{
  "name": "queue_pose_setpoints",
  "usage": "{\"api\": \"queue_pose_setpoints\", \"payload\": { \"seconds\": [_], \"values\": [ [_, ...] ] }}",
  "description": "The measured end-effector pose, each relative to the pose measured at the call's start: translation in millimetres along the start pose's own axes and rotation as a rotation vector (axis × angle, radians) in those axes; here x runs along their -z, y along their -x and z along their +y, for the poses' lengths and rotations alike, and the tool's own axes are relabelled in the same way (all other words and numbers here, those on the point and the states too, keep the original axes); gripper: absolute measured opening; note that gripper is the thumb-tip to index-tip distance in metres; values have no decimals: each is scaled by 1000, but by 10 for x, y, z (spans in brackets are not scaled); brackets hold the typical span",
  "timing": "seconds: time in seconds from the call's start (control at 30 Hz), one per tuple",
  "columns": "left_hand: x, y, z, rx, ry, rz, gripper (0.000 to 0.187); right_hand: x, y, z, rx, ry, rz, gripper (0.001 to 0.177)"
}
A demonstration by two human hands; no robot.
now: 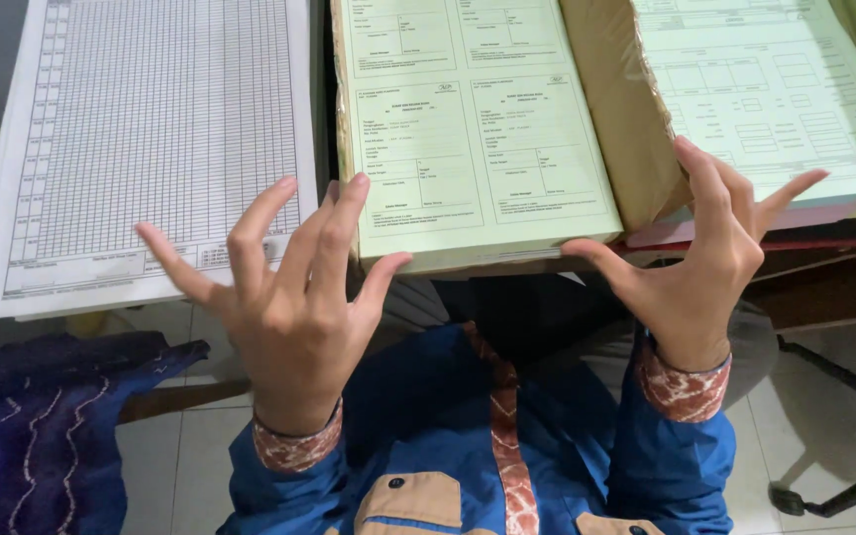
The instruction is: Sort and inspect printed forms by flipping through pages and moving them between stacks and boxes
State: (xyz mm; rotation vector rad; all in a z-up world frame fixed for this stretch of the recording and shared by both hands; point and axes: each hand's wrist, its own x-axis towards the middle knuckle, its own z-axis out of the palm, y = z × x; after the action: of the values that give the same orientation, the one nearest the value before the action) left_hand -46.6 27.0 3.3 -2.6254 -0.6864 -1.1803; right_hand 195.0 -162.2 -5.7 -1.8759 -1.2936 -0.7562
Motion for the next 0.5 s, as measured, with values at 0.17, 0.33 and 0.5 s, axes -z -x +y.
{"api": "queue_pose_setpoints", "payload": {
  "seconds": [0.17,0.33,0.5],
  "values": [
    [81,49,-132,29,17,26,77,17,67,20,-14,-34,-7,100],
    [412,70,-380,195,6,-16,94,36,56,58,117,-39,-25,96],
    [621,263,-505,240,-52,-218,95,-75,649,509,-112,142,-149,76]
  ]
}}
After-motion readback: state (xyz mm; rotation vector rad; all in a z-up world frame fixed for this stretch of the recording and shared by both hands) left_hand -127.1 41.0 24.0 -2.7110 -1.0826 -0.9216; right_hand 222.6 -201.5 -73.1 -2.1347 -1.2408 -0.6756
